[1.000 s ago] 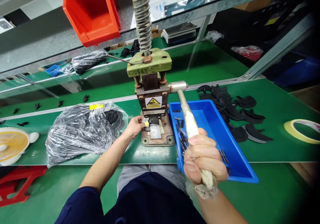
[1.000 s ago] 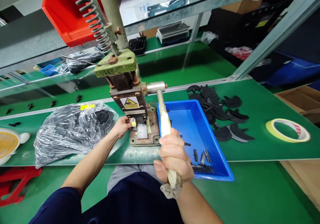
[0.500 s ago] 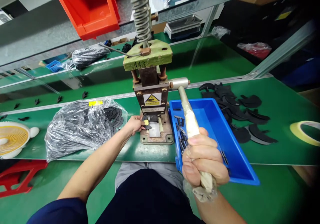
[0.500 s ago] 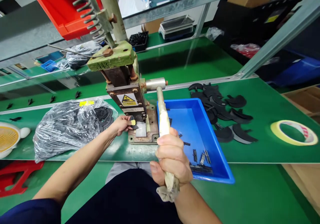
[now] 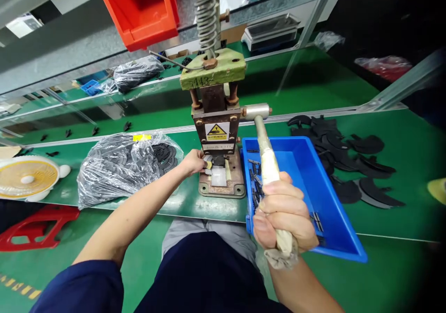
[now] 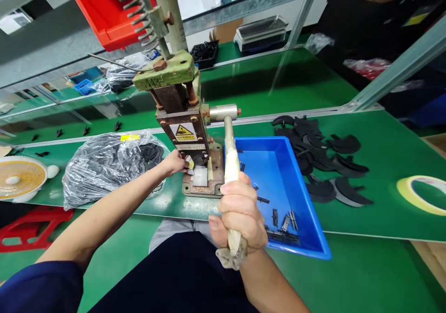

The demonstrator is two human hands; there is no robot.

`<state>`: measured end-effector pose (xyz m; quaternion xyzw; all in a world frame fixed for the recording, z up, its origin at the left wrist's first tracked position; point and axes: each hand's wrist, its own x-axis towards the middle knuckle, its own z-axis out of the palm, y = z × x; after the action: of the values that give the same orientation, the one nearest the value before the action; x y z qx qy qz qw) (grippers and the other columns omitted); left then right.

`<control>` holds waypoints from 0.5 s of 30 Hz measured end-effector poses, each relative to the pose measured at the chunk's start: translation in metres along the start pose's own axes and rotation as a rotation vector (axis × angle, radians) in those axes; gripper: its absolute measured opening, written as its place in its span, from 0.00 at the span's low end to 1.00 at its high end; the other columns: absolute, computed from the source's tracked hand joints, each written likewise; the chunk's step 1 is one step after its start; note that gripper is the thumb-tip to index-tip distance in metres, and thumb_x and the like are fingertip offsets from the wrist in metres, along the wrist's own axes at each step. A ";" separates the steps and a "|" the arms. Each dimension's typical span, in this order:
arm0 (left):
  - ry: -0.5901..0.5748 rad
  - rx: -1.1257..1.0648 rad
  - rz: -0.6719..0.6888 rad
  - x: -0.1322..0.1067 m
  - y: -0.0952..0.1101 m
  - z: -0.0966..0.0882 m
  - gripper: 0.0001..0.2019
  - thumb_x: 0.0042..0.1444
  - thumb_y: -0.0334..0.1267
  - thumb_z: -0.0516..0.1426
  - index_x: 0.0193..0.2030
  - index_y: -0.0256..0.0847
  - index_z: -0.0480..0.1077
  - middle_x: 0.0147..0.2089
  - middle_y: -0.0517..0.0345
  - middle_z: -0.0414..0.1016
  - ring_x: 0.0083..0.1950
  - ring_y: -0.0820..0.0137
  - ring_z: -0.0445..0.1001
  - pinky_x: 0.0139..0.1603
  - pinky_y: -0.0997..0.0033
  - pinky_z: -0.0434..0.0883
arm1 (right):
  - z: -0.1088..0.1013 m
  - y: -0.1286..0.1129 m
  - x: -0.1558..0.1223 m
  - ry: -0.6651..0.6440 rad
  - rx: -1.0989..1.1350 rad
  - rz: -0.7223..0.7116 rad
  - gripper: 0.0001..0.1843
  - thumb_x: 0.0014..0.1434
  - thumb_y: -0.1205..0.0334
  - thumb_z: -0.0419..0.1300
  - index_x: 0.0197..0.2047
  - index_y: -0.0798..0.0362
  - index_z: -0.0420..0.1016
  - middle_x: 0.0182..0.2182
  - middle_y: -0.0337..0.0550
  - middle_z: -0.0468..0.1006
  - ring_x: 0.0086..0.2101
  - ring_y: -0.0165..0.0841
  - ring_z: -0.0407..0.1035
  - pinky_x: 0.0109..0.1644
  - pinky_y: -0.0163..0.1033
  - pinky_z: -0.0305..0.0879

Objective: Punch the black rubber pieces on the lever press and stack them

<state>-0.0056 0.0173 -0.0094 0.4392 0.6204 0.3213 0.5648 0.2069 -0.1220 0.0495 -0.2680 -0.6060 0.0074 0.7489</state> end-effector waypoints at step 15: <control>-0.031 0.083 -0.283 -0.004 0.020 0.002 0.10 0.49 0.27 0.65 0.26 0.37 0.67 0.18 0.69 0.62 0.17 0.82 0.61 0.22 0.81 0.70 | 0.002 0.002 -0.003 0.016 -0.055 -0.007 0.10 0.50 0.68 0.62 0.26 0.49 0.63 0.26 0.32 0.72 0.34 0.34 0.72 0.54 0.59 0.72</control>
<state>0.0004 0.0215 0.0102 0.3752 0.6800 0.2058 0.5954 0.2051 -0.1203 0.0464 -0.2864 -0.6008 -0.0142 0.7462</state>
